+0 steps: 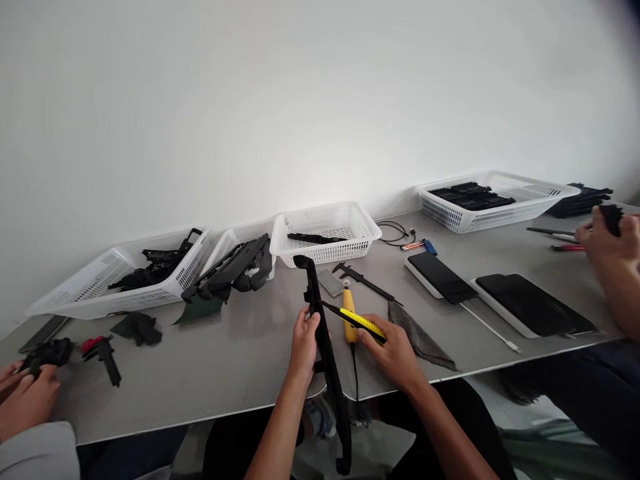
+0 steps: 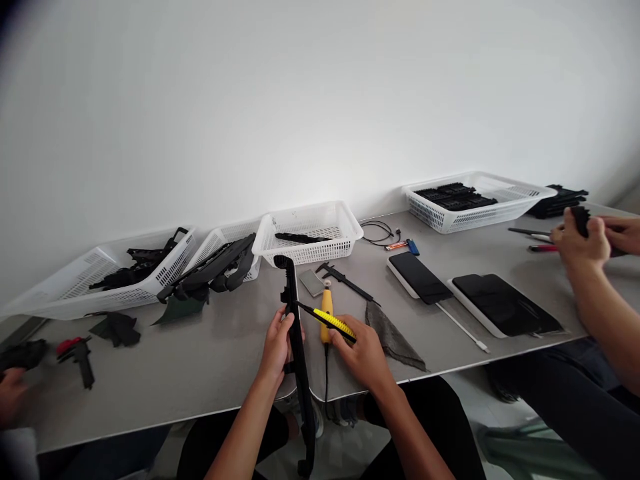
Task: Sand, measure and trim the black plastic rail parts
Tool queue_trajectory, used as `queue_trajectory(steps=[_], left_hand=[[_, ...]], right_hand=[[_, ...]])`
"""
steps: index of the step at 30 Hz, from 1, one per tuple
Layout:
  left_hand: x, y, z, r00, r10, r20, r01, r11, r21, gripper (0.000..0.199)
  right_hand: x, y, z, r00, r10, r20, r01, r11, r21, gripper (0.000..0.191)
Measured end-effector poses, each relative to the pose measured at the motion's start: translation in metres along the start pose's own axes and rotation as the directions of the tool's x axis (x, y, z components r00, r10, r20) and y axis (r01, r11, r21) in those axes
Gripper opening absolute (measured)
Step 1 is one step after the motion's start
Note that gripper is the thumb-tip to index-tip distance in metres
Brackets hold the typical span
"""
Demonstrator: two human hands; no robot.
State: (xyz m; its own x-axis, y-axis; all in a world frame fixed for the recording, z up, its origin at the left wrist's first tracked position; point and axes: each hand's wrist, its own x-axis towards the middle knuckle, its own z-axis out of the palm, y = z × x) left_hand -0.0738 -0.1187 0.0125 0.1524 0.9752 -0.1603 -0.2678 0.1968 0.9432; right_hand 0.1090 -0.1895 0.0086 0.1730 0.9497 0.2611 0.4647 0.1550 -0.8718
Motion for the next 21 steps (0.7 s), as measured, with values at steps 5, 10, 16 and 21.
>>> queue_trajectory(steps=[5, 10, 16, 21], left_hand=[[0.0031, -0.0044, 0.0001, 1.000, 0.025, -0.012, -0.025, 0.999, 0.047, 0.065], [0.0028, -0.0062, -0.0012, 0.999, 0.047, -0.014, -0.046, 0.996, 0.073, 0.056], [-0.0016, -0.0027, 0.0006, 0.999, 0.042, 0.010, -0.043, 0.995, 0.092, 0.045], [-0.0016, -0.0019, 0.0015, 0.999, 0.031, 0.025, -0.034, 0.994, 0.102, 0.039]], right_hand=[[-0.0001, 0.0004, 0.0003, 1.000, 0.011, 0.005, -0.011, 1.000, -0.012, 0.039], [-0.0002, 0.0009, 0.0015, 0.999, 0.011, -0.031, -0.012, 1.000, -0.023, 0.036], [-0.0006, -0.0006, 0.0010, 0.999, 0.001, -0.041, -0.002, 1.000, -0.028, 0.035], [-0.0008, 0.0003, 0.0012, 1.000, -0.028, 0.000, 0.028, 0.999, -0.033, 0.033]])
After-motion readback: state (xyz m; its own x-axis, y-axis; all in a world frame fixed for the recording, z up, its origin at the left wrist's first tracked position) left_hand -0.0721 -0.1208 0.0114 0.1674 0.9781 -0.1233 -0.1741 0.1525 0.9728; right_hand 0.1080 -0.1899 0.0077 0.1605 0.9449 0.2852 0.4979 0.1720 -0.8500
